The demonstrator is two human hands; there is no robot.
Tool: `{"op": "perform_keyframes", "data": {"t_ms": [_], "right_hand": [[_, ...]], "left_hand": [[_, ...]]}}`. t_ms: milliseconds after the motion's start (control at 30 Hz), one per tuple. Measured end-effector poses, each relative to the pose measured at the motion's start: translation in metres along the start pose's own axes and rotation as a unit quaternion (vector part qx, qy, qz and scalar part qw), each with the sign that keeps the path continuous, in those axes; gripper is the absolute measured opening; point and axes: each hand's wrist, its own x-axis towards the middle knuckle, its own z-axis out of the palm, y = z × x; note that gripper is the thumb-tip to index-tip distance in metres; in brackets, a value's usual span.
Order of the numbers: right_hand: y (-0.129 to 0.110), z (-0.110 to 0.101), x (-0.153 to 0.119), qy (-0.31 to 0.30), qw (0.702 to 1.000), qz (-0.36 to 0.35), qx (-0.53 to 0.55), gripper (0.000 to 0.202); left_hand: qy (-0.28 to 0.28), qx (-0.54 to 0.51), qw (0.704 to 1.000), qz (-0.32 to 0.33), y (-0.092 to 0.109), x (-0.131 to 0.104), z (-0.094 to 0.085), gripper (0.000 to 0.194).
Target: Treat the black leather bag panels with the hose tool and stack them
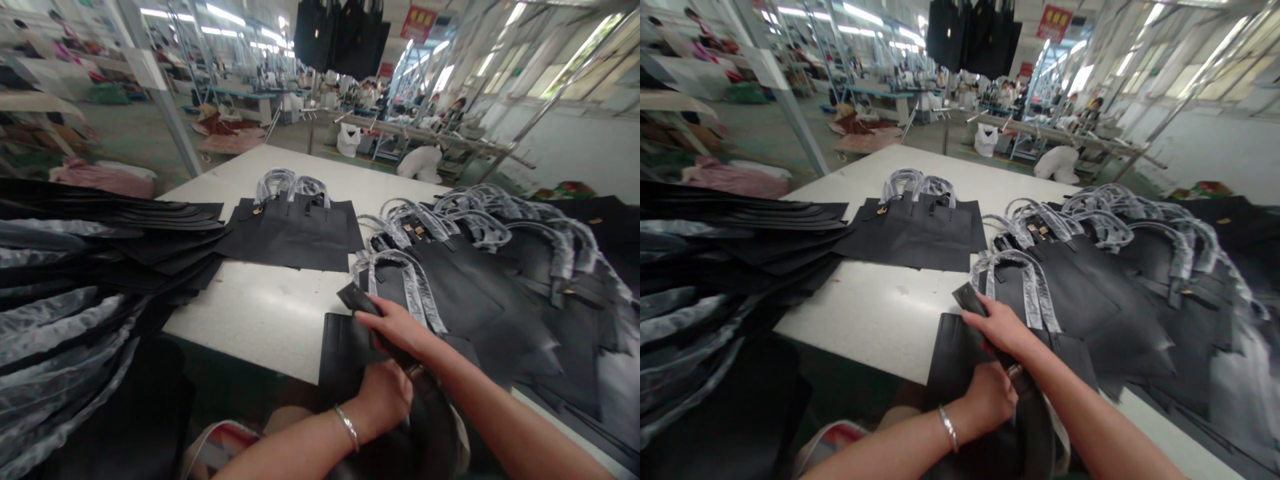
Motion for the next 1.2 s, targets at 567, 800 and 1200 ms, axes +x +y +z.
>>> {"op": "perform_keyframes", "data": {"t_ms": [567, 800, 1200], "right_hand": [[0.154, -0.062, -0.199, 0.221, 0.937, 0.21, 0.172, 0.063], [0.185, -0.027, -0.217, 0.223, 0.93, 0.182, 0.228, 0.075], [0.141, -0.094, -0.099, 0.165, 0.96, 0.099, 0.203, 0.041]], "left_hand": [[0.028, 0.312, 0.95, 0.005, -0.009, 0.047, -0.053, 0.02], [-0.015, 0.381, 0.923, -0.056, 0.002, 0.062, -0.079, 0.021], [-0.019, 0.343, 0.937, 0.058, 0.042, 0.115, -0.047, 0.048]]}}
